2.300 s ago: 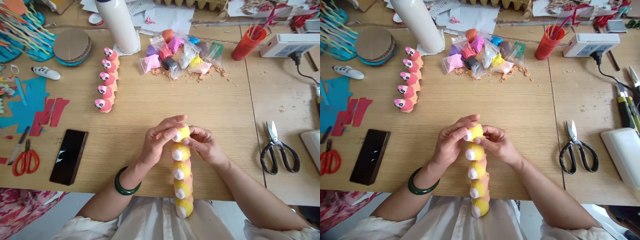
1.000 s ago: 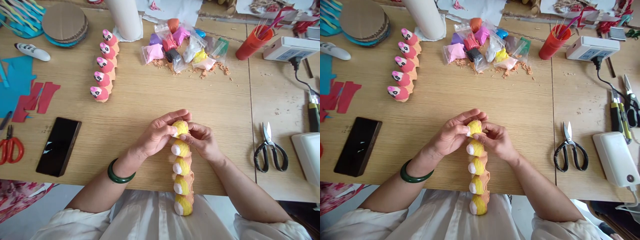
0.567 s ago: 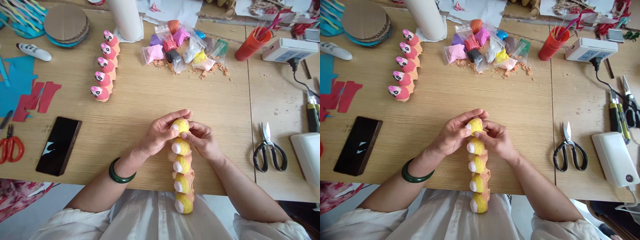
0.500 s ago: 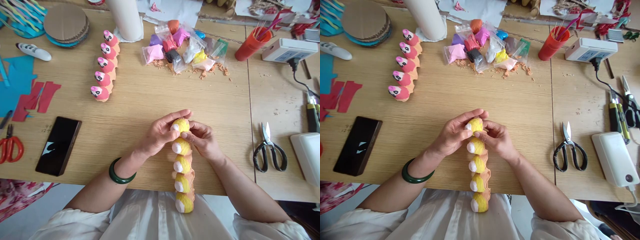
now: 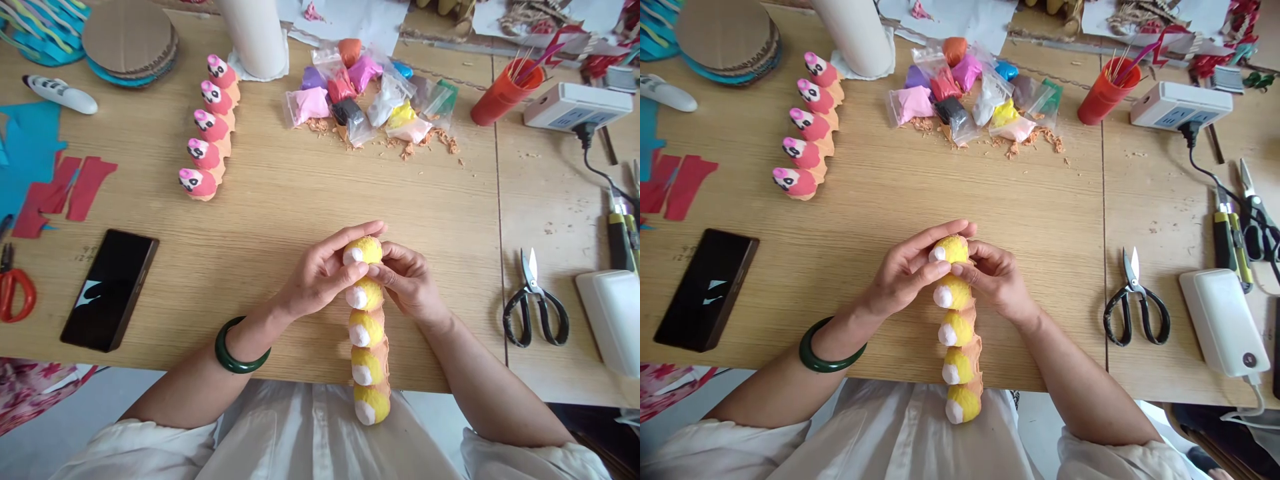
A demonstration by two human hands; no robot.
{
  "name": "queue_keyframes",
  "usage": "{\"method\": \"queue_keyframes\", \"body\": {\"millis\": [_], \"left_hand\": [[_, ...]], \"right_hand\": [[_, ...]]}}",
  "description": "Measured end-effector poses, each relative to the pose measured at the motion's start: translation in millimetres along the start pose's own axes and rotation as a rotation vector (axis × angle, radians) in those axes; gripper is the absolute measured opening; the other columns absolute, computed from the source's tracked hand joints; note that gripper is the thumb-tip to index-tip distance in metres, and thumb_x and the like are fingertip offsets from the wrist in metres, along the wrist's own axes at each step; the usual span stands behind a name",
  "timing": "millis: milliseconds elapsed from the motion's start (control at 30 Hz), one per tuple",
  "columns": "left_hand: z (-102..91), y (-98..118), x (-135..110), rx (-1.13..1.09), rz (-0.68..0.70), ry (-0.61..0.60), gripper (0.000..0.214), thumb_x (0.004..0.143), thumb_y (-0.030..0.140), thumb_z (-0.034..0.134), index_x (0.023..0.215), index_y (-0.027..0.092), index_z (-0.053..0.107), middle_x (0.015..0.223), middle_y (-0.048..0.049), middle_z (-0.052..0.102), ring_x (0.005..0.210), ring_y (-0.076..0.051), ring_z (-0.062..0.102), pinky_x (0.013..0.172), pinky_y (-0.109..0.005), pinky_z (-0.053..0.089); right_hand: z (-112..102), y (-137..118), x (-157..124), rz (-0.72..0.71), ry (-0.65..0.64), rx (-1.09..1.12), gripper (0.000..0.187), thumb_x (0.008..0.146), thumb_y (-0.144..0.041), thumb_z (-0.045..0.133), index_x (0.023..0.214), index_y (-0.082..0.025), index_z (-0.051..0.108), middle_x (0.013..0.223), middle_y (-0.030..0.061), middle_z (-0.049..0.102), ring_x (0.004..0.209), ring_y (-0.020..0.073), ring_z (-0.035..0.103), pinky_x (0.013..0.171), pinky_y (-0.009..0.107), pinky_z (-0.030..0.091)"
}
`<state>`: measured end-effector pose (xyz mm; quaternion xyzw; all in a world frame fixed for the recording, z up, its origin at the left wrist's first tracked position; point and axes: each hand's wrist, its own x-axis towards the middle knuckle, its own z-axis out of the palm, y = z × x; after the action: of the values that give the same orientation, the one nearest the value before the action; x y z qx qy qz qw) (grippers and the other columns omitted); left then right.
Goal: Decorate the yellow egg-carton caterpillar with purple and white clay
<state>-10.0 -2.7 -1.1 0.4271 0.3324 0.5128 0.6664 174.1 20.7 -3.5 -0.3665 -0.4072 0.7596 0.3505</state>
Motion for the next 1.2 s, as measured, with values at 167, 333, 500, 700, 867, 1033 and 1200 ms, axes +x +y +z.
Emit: {"method": "queue_keyframes", "body": {"millis": [167, 333, 500, 700, 867, 1033, 1200], "left_hand": [[2.3, 0, -1, 0.003, 0.043, -0.017, 0.045, 0.101, 0.03, 0.074, 0.146, 0.032, 0.071, 0.155, -0.0059, 0.067, 0.152, -0.029, 0.056, 0.127, -0.04, 0.048], [6.6, 2, -3, -0.053, 0.011, 0.035, 0.041, 0.099, 0.03, 0.077, 0.14, 0.033, 0.075, 0.144, -0.0057, 0.074, 0.144, -0.029, 0.063, 0.122, -0.042, 0.051], [8.0, -5, -3, -0.18, -0.037, 0.06, 0.037, 0.102, 0.029, 0.069, 0.138, 0.031, 0.077, 0.145, -0.0051, 0.074, 0.148, -0.031, 0.06, 0.128, -0.048, 0.045], [7.4, -9, -1, -0.312, -0.041, -0.018, 0.041, 0.103, 0.029, 0.061, 0.141, 0.033, 0.075, 0.155, 0.0002, 0.067, 0.161, -0.027, 0.044, 0.135, -0.045, 0.033], [5.1, -6, 1, -0.363, -0.061, -0.014, 0.051, 0.101, 0.023, 0.058, 0.149, 0.037, 0.067, 0.156, 0.0017, 0.066, 0.159, -0.027, 0.047, 0.13, -0.047, 0.039], [4.7, -3, 4, -0.425, -0.059, 0.015, 0.05, 0.095, 0.017, 0.065, 0.14, 0.036, 0.074, 0.147, 0.003, 0.072, 0.152, -0.025, 0.054, 0.129, -0.041, 0.039], [7.9, -2, 3, -0.472, -0.098, 0.024, 0.039, 0.097, 0.032, 0.066, 0.134, 0.029, 0.079, 0.133, -0.004, 0.077, 0.13, -0.024, 0.067, 0.109, -0.034, 0.053]], "right_hand": [[-2, 0, -2, -0.027, -0.012, -0.016, 0.02, 0.085, -0.042, 0.09, 0.092, -0.026, 0.08, 0.088, -0.0001, 0.074, 0.076, 0.0132, 0.065, 0.074, 0.027, 0.057], [-1, 3, -4, -0.079, -0.008, -0.133, 0.021, 0.088, -0.044, 0.088, 0.094, -0.026, 0.079, 0.091, 0.0017, 0.076, 0.082, 0.0163, 0.069, 0.077, 0.03, 0.06], [1, 3, -6, -0.095, -0.004, -0.149, 0.017, 0.089, -0.039, 0.087, 0.097, -0.026, 0.079, 0.091, 0.0011, 0.077, 0.081, 0.0157, 0.069, 0.077, 0.031, 0.061], [2, 3, -5, -0.087, -0.011, -0.1, 0.015, 0.087, -0.038, 0.089, 0.091, -0.026, 0.081, 0.085, -0.0004, 0.075, 0.076, 0.0136, 0.067, 0.072, 0.028, 0.058], [0, 3, -5, -0.042, 0.057, -0.072, 0.021, 0.082, -0.044, 0.093, 0.087, -0.026, 0.083, 0.082, -0.0003, 0.075, 0.073, 0.014, 0.065, 0.068, 0.028, 0.055], [-3, 2, -5, -0.024, 0.045, -0.002, 0.018, 0.08, -0.04, 0.095, 0.09, -0.029, 0.086, 0.084, -0.0018, 0.078, 0.07, 0.0118, 0.065, 0.068, 0.027, 0.057], [-5, 2, -5, -0.049, 0.0, -0.017, 0.015, 0.082, -0.037, 0.094, 0.093, -0.03, 0.087, 0.084, -0.0022, 0.079, 0.072, 0.0111, 0.067, 0.068, 0.024, 0.057]]}}
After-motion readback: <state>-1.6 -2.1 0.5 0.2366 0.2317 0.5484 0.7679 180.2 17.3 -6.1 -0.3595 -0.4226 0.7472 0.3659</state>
